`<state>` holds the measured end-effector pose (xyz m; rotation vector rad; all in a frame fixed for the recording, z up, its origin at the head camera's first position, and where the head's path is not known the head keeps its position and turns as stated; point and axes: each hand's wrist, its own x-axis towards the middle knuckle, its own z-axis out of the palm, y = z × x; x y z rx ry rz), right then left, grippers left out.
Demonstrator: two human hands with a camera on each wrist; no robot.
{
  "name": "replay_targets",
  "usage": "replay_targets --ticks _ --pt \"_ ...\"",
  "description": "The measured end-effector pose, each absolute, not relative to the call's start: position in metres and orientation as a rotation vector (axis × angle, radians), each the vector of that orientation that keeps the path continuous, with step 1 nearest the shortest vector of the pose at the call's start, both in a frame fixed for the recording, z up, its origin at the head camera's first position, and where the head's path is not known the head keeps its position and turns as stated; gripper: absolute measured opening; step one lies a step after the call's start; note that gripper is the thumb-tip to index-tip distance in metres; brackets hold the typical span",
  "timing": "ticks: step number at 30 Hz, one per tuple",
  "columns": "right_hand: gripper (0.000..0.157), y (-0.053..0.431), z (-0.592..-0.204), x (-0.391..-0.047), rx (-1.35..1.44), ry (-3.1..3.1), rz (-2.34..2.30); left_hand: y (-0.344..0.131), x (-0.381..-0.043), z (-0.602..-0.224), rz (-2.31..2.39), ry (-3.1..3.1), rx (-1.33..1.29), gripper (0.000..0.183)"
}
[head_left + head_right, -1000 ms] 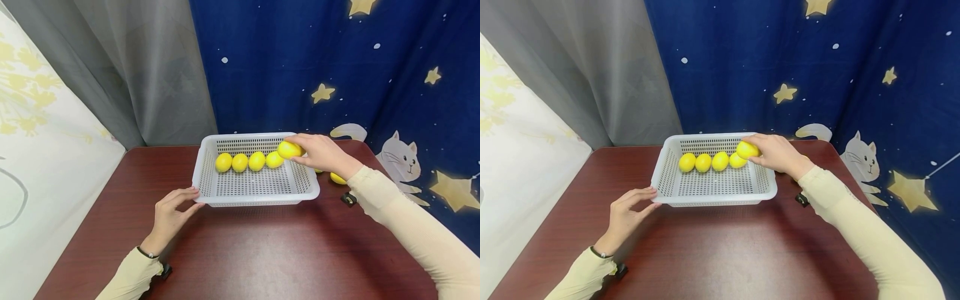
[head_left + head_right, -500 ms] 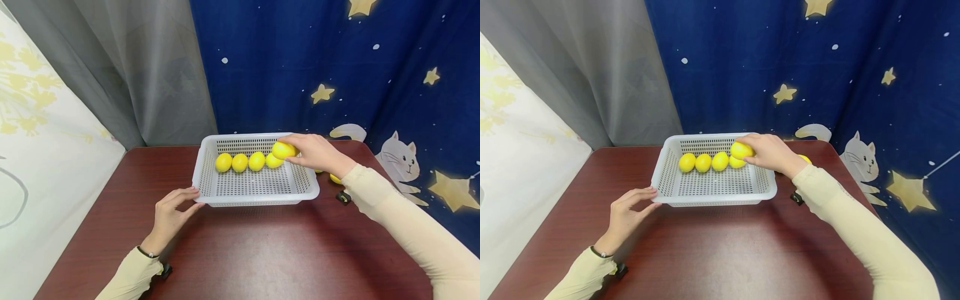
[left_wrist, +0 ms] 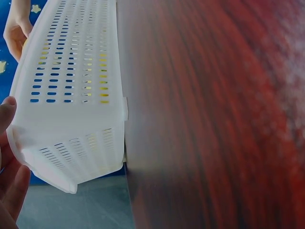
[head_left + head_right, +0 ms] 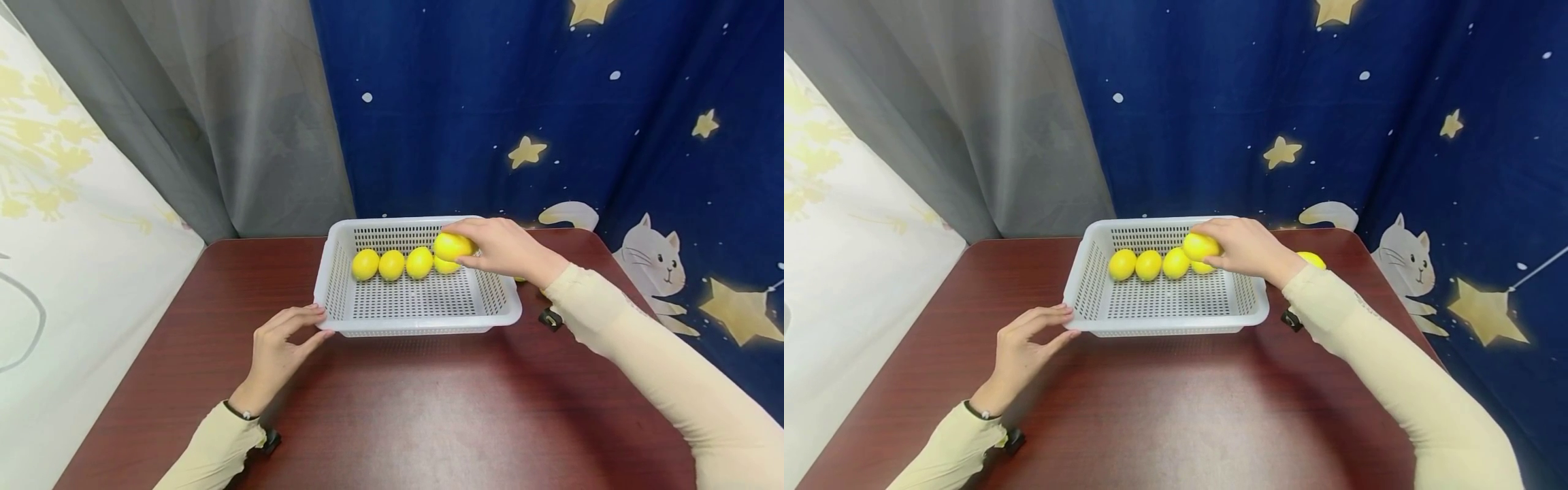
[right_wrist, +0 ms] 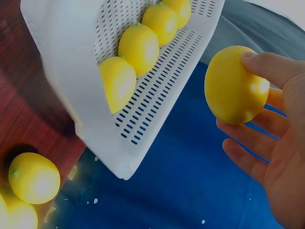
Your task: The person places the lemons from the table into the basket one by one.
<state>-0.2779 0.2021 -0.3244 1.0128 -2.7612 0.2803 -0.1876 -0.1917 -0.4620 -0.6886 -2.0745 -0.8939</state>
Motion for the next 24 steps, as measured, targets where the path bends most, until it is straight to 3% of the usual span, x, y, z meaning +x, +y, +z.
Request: replay_targets --ticks 24 --pt "0.052 0.175 -0.323 -0.290 1.102 -2.741 0.280 -0.188 -0.186 -0.458 -0.921 -2.045 -0.713 0.039"
